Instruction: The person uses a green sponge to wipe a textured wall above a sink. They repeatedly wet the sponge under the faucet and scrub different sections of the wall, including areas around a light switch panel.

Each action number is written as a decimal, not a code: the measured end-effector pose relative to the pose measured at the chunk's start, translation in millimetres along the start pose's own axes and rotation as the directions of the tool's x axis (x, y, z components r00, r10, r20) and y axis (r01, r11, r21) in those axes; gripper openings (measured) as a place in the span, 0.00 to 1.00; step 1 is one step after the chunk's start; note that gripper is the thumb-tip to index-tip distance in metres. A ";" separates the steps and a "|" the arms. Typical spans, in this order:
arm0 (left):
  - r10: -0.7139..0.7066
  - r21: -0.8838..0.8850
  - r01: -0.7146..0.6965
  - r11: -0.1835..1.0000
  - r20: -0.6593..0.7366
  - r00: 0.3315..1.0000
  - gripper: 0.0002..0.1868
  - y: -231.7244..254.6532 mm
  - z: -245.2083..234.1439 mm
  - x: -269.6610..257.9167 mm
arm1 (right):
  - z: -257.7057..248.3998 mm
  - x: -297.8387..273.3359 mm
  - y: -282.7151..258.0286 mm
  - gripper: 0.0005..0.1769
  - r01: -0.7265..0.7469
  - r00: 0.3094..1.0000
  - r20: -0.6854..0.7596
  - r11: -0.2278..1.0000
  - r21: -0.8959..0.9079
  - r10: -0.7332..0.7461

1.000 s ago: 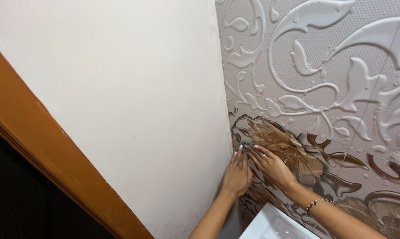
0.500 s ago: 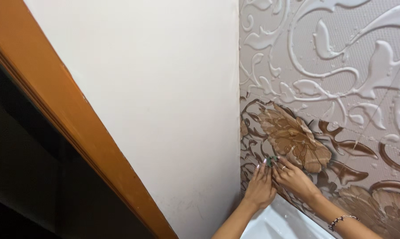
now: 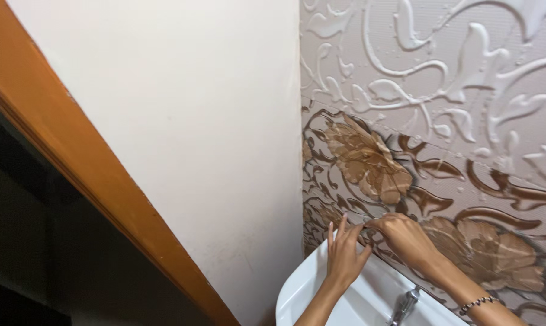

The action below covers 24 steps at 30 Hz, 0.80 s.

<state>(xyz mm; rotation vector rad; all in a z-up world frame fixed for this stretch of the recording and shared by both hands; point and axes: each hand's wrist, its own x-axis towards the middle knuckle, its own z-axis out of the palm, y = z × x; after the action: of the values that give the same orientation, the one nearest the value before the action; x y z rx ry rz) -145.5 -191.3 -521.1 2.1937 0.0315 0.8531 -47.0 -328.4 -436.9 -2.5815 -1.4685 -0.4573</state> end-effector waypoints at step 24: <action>-0.229 -0.810 0.487 0.326 0.433 0.872 0.20 36.4 39.8 -63.2 | -11.8 -127.5 -13.6 0.27 -0.431 0.807 0.151 0.393 0.812 0.572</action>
<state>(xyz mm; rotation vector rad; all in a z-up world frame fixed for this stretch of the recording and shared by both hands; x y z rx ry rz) -179.8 -260.5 -551.7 1.1067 -0.0514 0.1838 -122.0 -428.5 -467.8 -1.9448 -0.5040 0.1280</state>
